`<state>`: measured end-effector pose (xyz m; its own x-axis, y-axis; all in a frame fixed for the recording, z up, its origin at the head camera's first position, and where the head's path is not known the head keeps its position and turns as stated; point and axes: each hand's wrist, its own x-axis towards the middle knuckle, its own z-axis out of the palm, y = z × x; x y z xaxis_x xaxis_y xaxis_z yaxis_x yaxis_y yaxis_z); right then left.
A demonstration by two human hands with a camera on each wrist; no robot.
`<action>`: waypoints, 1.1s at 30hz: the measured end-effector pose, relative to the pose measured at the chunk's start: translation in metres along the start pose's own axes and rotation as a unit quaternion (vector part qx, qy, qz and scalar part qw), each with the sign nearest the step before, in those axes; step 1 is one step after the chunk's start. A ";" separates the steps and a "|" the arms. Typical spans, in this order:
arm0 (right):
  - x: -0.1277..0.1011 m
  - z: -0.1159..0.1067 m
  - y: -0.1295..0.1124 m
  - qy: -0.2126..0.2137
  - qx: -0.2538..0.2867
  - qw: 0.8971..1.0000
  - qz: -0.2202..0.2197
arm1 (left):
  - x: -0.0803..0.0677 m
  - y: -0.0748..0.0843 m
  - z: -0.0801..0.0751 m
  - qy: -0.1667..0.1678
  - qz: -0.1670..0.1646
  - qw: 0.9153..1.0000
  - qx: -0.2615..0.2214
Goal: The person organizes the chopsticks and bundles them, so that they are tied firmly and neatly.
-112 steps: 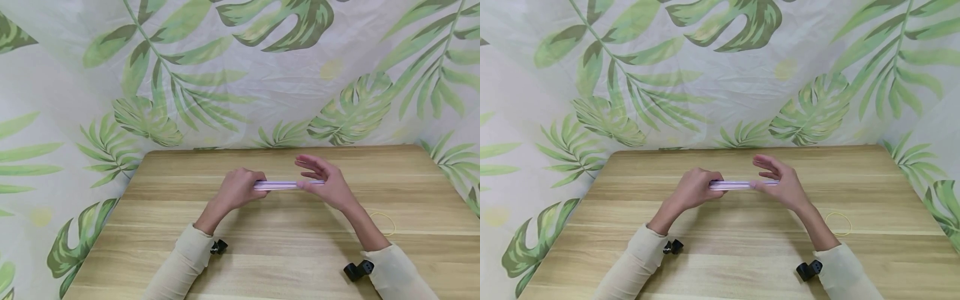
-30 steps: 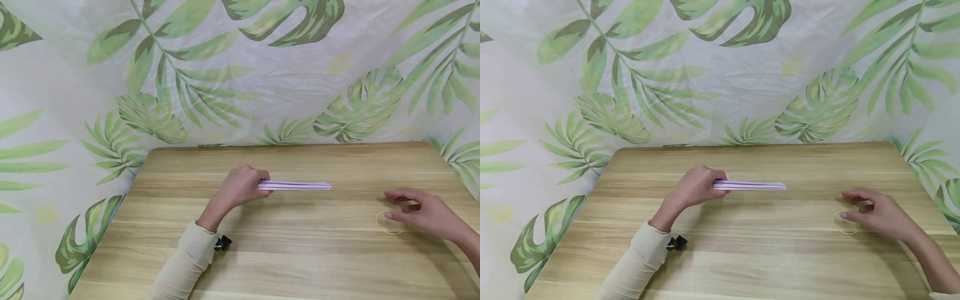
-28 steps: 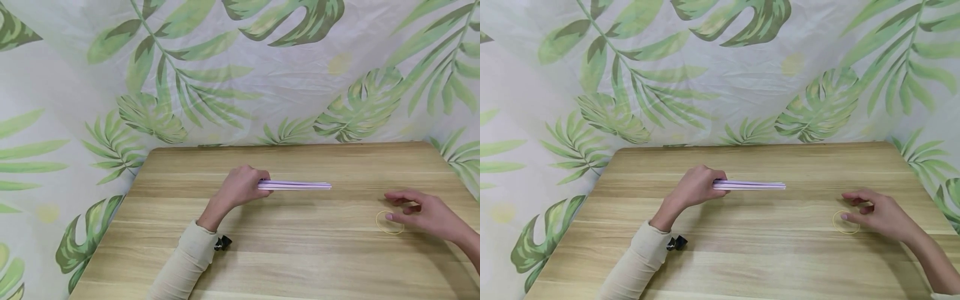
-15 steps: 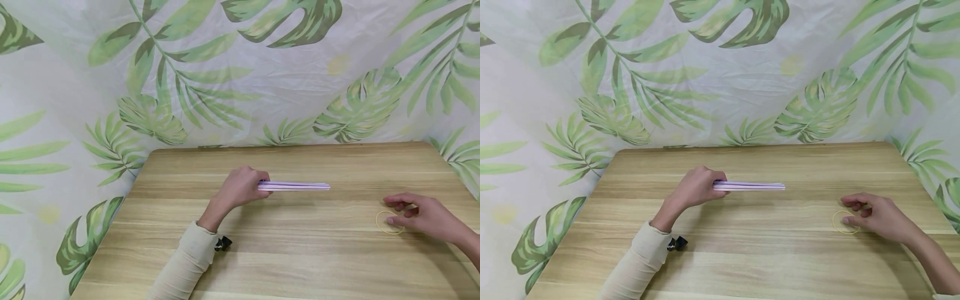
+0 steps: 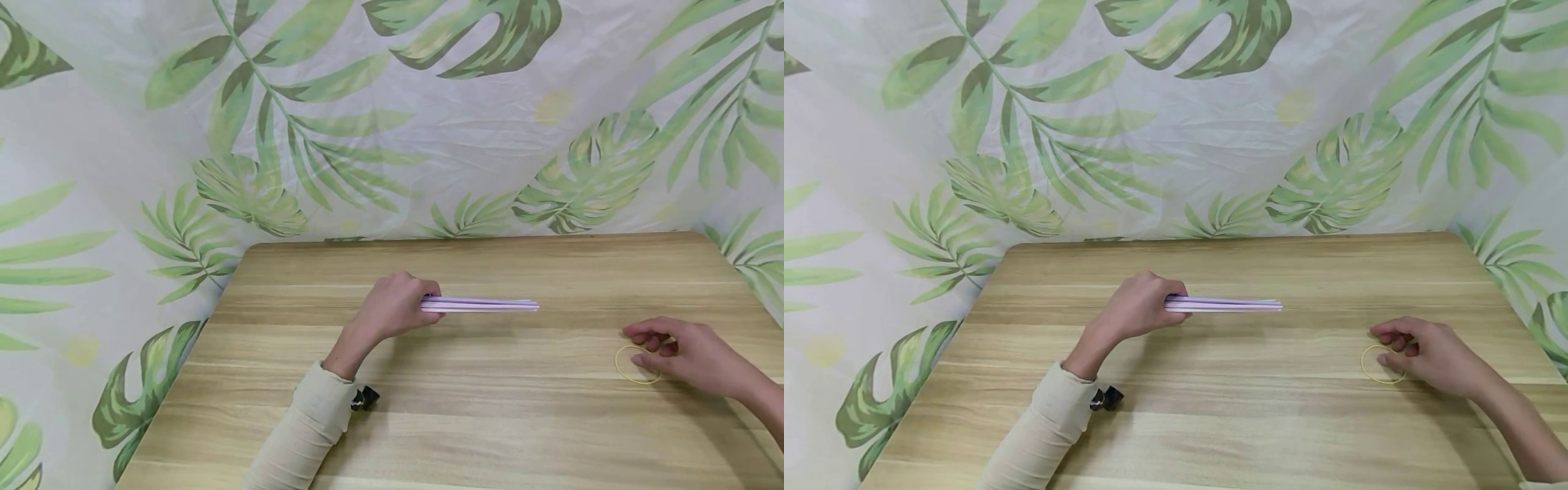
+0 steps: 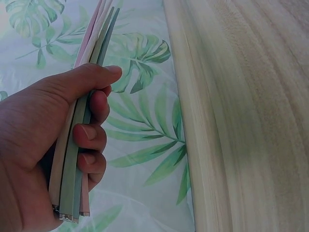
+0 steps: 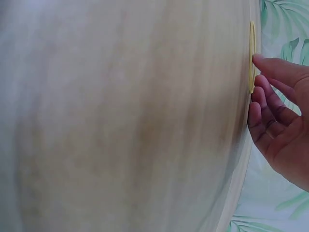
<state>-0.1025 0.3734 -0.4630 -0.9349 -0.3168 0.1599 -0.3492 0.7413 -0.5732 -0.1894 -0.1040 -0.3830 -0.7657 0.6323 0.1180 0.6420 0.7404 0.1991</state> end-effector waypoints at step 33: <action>0.015 -0.005 -0.013 -0.028 -0.054 0.998 -0.033 | -0.001 0.003 -0.001 -0.007 0.003 1.000 -0.003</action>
<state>-0.1121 0.3621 -0.4494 -0.9061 -0.3965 0.1477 -0.4168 0.7762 -0.4731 -0.1872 -0.1026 -0.3815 -0.7610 0.6402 0.1046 0.6465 0.7352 0.2040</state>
